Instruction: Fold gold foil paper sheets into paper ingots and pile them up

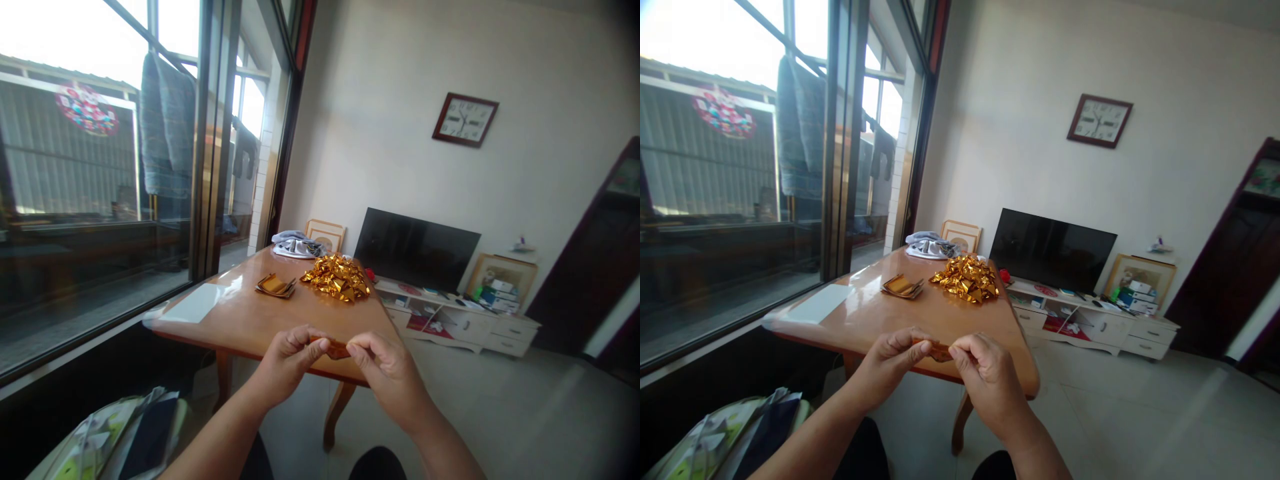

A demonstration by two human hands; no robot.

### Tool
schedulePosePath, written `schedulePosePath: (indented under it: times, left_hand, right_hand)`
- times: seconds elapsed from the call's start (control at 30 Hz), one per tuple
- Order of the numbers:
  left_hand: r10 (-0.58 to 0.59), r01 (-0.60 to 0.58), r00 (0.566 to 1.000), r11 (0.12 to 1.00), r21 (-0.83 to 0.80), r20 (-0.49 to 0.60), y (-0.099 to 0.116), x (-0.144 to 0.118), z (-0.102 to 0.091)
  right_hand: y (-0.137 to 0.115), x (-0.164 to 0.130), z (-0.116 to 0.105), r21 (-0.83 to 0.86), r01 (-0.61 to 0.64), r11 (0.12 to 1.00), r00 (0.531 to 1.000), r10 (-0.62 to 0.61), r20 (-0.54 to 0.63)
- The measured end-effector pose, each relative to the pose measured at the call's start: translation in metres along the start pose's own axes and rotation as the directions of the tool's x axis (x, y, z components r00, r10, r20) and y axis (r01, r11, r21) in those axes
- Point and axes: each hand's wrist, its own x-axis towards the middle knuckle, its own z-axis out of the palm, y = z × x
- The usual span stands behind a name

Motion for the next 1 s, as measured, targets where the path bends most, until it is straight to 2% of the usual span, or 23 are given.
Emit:
schedulePosePath:
  times: [0.17, 0.3, 0.47, 0.73, 0.9, 1.0]
  left_hand:
    - [-0.016, 0.016, 1.000, 1.000, 0.011, -0.021, 0.002, -0.002, -0.001]
    - [-0.075, 0.075, 0.997, 0.997, -0.010, 0.002, -0.001, -0.002, -0.001]
    - [-0.133, 0.125, 0.987, 0.988, -0.086, -0.087, -0.004, 0.001, 0.000]
    - [-0.153, 0.144, 0.987, 0.977, -0.155, -0.049, -0.006, 0.002, 0.001]
    - [-0.188, 0.176, 0.978, 0.977, -0.124, -0.092, -0.009, 0.004, 0.007]
    - [-0.189, 0.179, 0.976, 0.979, -0.100, -0.103, -0.012, 0.005, 0.009]
  right_hand:
    - [-0.001, -0.002, -0.002, 0.126, -0.109, 0.986, 0.992, 0.100, 0.078]
    - [0.002, -0.003, -0.003, 0.193, -0.169, 0.966, 0.982, 0.148, 0.121]
    - [0.004, -0.002, -0.003, 0.250, -0.234, 0.940, 0.967, 0.199, 0.156]
    - [0.016, -0.001, 0.003, 0.411, -0.415, 0.812, 0.907, 0.332, 0.260]
    - [0.027, 0.000, 0.004, 0.416, -0.450, 0.790, 0.886, 0.338, 0.317]
    - [0.026, 0.003, 0.004, 0.382, -0.417, 0.825, 0.903, 0.328, 0.279]
